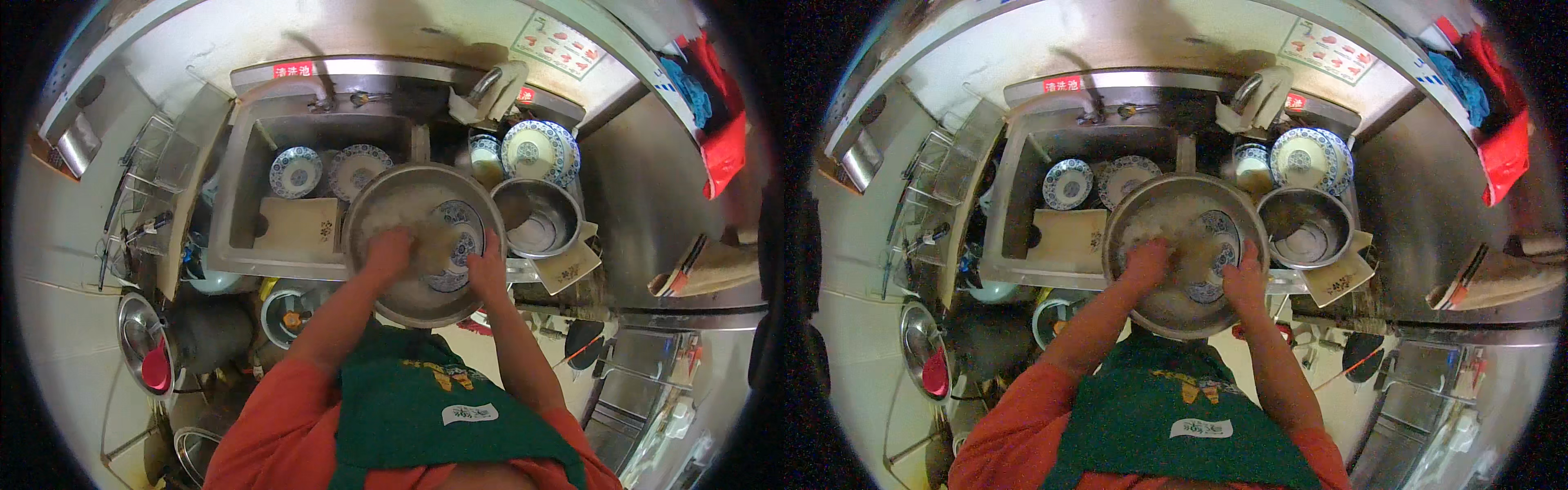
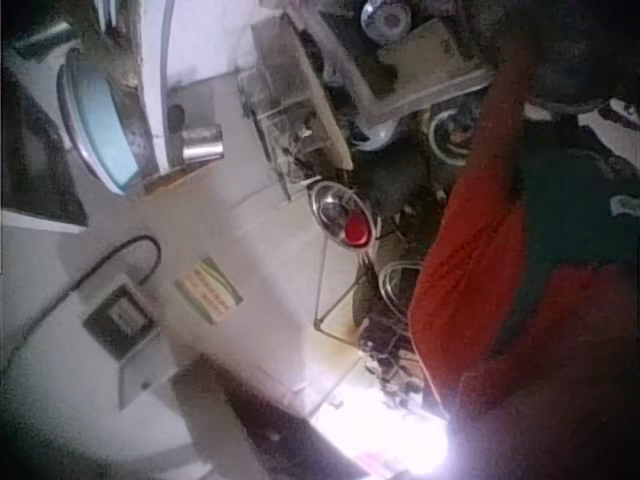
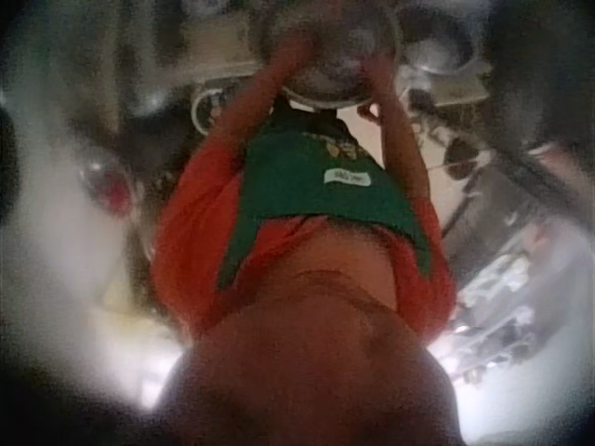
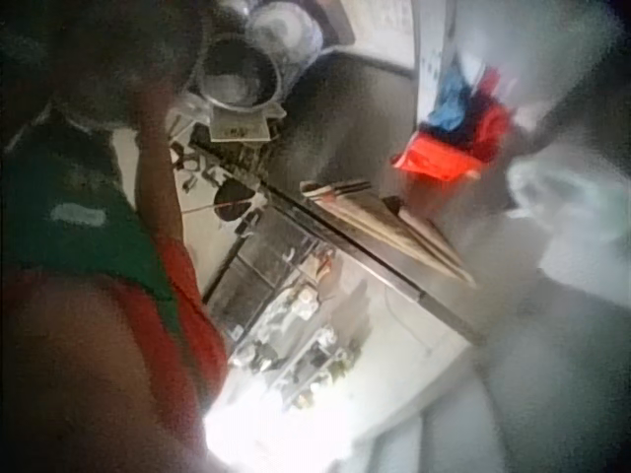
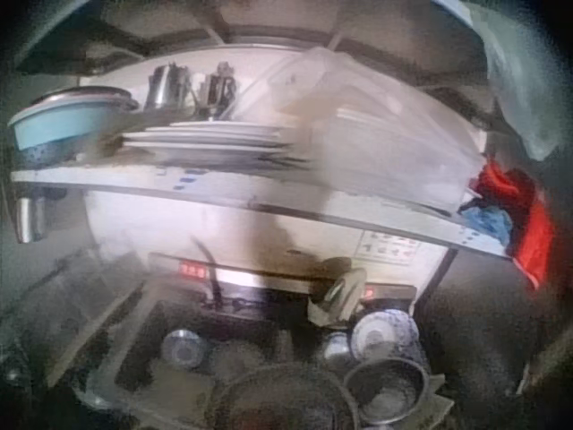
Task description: The person washes multiple square plates and a round metal bowl in a sink using a sponge. They scrub each item with soapy water, rinse, and place the cleaned items into the sink basin.
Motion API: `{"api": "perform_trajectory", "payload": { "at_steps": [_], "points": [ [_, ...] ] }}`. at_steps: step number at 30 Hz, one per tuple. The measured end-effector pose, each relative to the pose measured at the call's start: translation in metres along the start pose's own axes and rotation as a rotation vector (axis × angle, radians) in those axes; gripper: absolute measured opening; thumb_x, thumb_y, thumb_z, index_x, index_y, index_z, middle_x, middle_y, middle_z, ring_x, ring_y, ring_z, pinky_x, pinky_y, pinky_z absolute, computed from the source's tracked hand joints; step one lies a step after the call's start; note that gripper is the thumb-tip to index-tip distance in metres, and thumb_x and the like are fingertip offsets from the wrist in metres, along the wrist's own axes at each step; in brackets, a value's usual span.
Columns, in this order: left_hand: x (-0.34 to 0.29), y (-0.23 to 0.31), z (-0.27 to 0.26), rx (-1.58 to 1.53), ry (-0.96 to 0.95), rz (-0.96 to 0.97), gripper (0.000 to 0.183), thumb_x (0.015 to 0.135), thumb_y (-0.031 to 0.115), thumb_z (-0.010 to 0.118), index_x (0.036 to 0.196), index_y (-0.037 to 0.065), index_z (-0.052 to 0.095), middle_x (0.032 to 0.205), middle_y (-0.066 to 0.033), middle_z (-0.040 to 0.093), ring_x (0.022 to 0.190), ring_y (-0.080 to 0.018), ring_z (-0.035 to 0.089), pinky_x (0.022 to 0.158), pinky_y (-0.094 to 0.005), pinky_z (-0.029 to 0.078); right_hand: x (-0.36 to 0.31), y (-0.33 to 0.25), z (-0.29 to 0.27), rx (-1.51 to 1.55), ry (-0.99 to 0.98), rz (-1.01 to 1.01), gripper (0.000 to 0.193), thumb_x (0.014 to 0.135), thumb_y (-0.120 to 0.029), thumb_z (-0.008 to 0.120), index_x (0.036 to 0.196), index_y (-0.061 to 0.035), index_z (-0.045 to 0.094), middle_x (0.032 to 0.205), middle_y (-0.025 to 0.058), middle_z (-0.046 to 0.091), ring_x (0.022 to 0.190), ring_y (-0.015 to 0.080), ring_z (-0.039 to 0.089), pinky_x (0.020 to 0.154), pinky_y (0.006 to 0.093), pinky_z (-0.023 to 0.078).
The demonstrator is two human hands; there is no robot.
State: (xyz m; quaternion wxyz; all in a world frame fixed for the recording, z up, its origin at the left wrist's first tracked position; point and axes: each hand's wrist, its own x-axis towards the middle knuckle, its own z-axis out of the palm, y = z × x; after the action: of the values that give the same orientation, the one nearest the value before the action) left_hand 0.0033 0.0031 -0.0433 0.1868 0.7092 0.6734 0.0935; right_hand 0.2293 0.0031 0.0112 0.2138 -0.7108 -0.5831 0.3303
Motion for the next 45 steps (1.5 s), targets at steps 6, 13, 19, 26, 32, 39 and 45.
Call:
{"api": "perform_trajectory", "payload": {
  "at_steps": [6,13,19,26,32,39,45],
  "points": [
    [0.000,0.021,-0.036,-0.215,-0.163,-0.139,0.027,0.077,0.035,0.075,0.092,0.013,0.073,0.094,-0.0147,0.071,0.107,-0.0388,0.066,0.092,-0.0485,0.052,-0.004,0.022,-0.002,-0.146,0.080,-0.110,0.074,0.085,-0.023,0.059,0.150,-0.0035,0.031,0.137,0.0329,0.052,0.125,0.0497,0.052,0.104,0.0530,0.042],
    [-0.040,0.072,0.001,-0.685,-0.118,0.229,0.061,0.074,0.028,0.077,0.131,0.015,0.059,0.134,-0.0205,0.054,0.117,-0.0399,0.058,0.100,-0.0507,0.047,0.016,0.037,0.055,0.802,-0.033,0.324,0.063,0.095,-0.035,0.057,0.147,-0.0049,0.041,0.136,0.0195,0.056,0.123,0.0376,0.056,0.101,0.0472,0.046],
    [-0.037,0.020,0.014,0.120,-0.031,0.446,0.057,0.073,0.019,0.074,0.129,0.015,0.062,0.133,-0.0180,0.054,0.124,-0.0359,0.055,0.100,-0.0469,0.047,0.034,0.011,0.022,0.989,-0.293,0.539,0.059,0.095,-0.044,0.058,0.136,-0.0022,0.050,0.129,0.0183,0.059,0.114,0.0378,0.060,0.089,0.0572,0.050],
    [-0.027,0.034,0.018,-0.500,-0.087,0.351,0.064,0.067,0.011,0.079,0.129,0.015,0.064,0.127,-0.0158,0.062,0.111,-0.0369,0.064,0.089,-0.0478,0.053,0.026,0.017,0.079,0.977,-0.018,0.217,0.047,0.101,-0.035,0.052,0.139,-0.0074,0.049,0.132,0.0156,0.059,0.116,0.0349,0.059,0.098,0.0491,0.049],
    [-0.022,0.033,0.018,-0.040,-0.333,0.268,0.062,0.070,0.012,0.078,0.130,0.011,0.064,0.140,-0.0133,0.058,0.118,-0.0384,0.061,0.095,-0.0459,0.052,0.056,0.057,0.069,1.159,-0.391,0.316,0.066,0.096,-0.038,0.062,0.146,-0.0012,0.040,0.139,0.0169,0.052,0.122,0.0331,0.055,0.100,0.0457,0.047],
    [-0.011,0.041,0.037,-0.299,-0.090,0.497,0.063,0.075,0.027,0.079,0.134,0.012,0.061,0.144,-0.0112,0.055,0.121,-0.0376,0.059,0.095,-0.0478,0.050,0.033,0.042,0.069,1.175,-0.338,0.478,0.048,0.104,-0.043,0.046,0.127,-0.0025,0.059,0.119,0.0135,0.066,0.106,0.0291,0.064,0.093,0.0453,0.051],
    [-0.024,0.051,0.013,-0.562,-0.233,0.314,0.082,0.074,0.027,0.080,0.147,0.015,0.045,0.141,-0.0123,0.058,0.125,-0.0393,0.056,0.100,-0.0487,0.046,0.022,0.031,0.056,0.958,0.078,0.106,0.050,0.106,-0.042,0.044,0.132,-0.0011,0.056,0.123,0.0171,0.066,0.115,0.0316,0.063,0.104,0.0468,0.048]
  ]
}}
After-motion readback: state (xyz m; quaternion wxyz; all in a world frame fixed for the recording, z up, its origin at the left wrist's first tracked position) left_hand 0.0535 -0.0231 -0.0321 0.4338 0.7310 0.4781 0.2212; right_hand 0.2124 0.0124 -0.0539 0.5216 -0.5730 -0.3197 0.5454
